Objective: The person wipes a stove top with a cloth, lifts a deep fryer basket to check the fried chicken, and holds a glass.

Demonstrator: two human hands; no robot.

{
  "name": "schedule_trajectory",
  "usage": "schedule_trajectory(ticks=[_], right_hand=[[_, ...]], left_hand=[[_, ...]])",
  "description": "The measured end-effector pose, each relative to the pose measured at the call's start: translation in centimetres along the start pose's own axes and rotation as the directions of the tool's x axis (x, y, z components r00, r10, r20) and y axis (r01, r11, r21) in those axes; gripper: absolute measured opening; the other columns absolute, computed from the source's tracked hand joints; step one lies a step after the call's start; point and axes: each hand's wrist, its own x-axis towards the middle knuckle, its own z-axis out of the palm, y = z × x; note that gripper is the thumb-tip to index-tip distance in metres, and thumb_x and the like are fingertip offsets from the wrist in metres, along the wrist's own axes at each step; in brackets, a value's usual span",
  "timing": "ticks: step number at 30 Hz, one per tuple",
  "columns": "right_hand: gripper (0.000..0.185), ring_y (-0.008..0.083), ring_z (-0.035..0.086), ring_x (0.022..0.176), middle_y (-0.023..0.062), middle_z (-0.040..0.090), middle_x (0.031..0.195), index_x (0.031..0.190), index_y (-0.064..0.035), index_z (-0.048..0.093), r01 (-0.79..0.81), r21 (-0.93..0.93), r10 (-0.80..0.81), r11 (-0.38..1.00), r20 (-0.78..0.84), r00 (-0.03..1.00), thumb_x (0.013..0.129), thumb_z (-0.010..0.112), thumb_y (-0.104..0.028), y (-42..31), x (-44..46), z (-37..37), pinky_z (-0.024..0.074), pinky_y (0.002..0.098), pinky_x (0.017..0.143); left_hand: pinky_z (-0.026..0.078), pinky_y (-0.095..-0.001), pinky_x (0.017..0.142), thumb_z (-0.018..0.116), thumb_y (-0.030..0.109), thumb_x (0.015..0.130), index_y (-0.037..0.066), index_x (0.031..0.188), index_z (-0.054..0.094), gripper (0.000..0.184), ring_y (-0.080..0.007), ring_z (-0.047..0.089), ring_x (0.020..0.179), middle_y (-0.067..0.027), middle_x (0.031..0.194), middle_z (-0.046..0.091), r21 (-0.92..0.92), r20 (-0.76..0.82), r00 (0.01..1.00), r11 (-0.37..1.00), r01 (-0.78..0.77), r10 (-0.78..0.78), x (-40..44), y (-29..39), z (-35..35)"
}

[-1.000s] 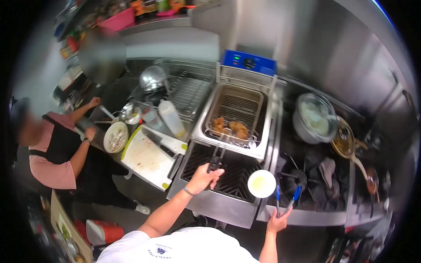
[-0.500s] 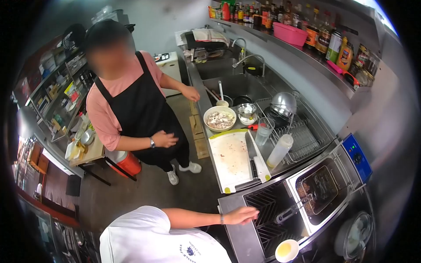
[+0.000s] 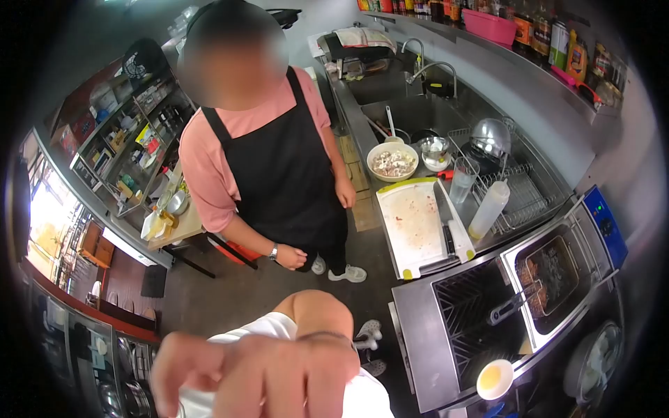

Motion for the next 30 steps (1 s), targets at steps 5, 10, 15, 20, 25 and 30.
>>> schedule_trajectory(ticks=[5,10,15,20,25,30], right_hand=[[0.052,0.0297,0.056,0.093,0.0189,0.054,0.108,0.118,0.0018,0.044,0.106,-0.011,-0.106,0.994,-0.072,0.992,0.084,0.061,-0.034,5.3,-2.0,2.3,0.0472,0.037,0.076],[0.059,0.03,0.054,0.099,0.0185,0.052,0.116,0.121,0.0024,0.039,-0.061,0.243,0.057,0.968,0.024,0.998,0.083,0.062,-0.037,5.9,-2.8,2.5,0.0475,0.0362,0.08],[0.064,0.0289,0.057,0.095,0.0175,0.049,0.122,0.122,0.003,0.036,-0.064,0.11,0.064,0.992,0.007,0.998,0.081,0.062,-0.04,6.9,-2.6,2.4,0.0503,0.032,0.074],[0.06,0.0366,0.059,0.084,0.0208,0.06,0.101,0.135,-0.0141,0.03,-0.308,0.172,0.314,0.936,-0.011,0.949,0.086,0.055,-0.039,11.6,-3.9,4.9,0.0424,0.0445,0.067],[0.063,0.0235,0.05,0.058,0.0059,0.05,0.065,0.135,-0.015,0.03,-0.447,0.096,0.441,0.89,0.073,0.894,0.083,0.06,-0.034,9.9,-3.7,4.1,0.0388,0.0385,0.055],[0.062,0.0318,0.058,0.067,0.013,0.057,0.072,0.134,-0.0149,0.032,-0.429,-0.033,0.43,0.903,0.069,0.9,0.083,0.057,-0.04,8.6,-3.1,3.5,0.0414,0.0431,0.059]], left_hand=[[0.039,-0.0277,0.051,0.054,0.025,0.088,0.024,0.12,0.034,0.038,-0.0188,0.053,0.054,-0.0058,0.076,0.057,-0.159,0.042,0.964,0.955,-0.251,0.261,-0.2,-2.2,1.3],[0.033,-0.026,0.051,0.038,0.057,0.088,0.008,0.113,0.039,0.056,-0.0125,0.039,0.051,-0.0013,0.061,0.041,0.086,-0.673,0.721,0.951,0.298,-0.165,-7.6,-4.1,2.6],[0.043,-0.0323,0.069,0.057,0.02,0.081,0.007,0.103,0.051,0.027,-0.0208,0.052,0.072,-0.0068,0.08,0.05,0.581,-0.643,0.366,-0.116,0.806,-0.673,-27.3,-2.9,0.0],[0.037,-0.0414,0.082,0.059,0.029,0.078,0.007,0.1,0.053,0.032,-0.0274,0.05,0.087,-0.0088,0.09,0.053,0.819,-0.484,0.449,-0.21,0.534,-0.751,-37.7,-1.7,0.3],[0.034,-0.0445,0.087,0.061,0.033,0.073,0.007,0.1,0.051,0.039,-0.032,0.048,0.093,-0.0118,0.095,0.052,0.871,-0.418,0.458,-0.204,0.446,-0.785,-38.6,-3.2,0.0],[0.034,-0.0448,0.086,0.058,0.033,0.076,0.006,0.1,0.051,0.036,-0.0323,0.047,0.093,-0.0125,0.095,0.052,0.843,-0.453,0.468,-0.194,0.501,-0.759,-38.7,-3.1,0.0]])
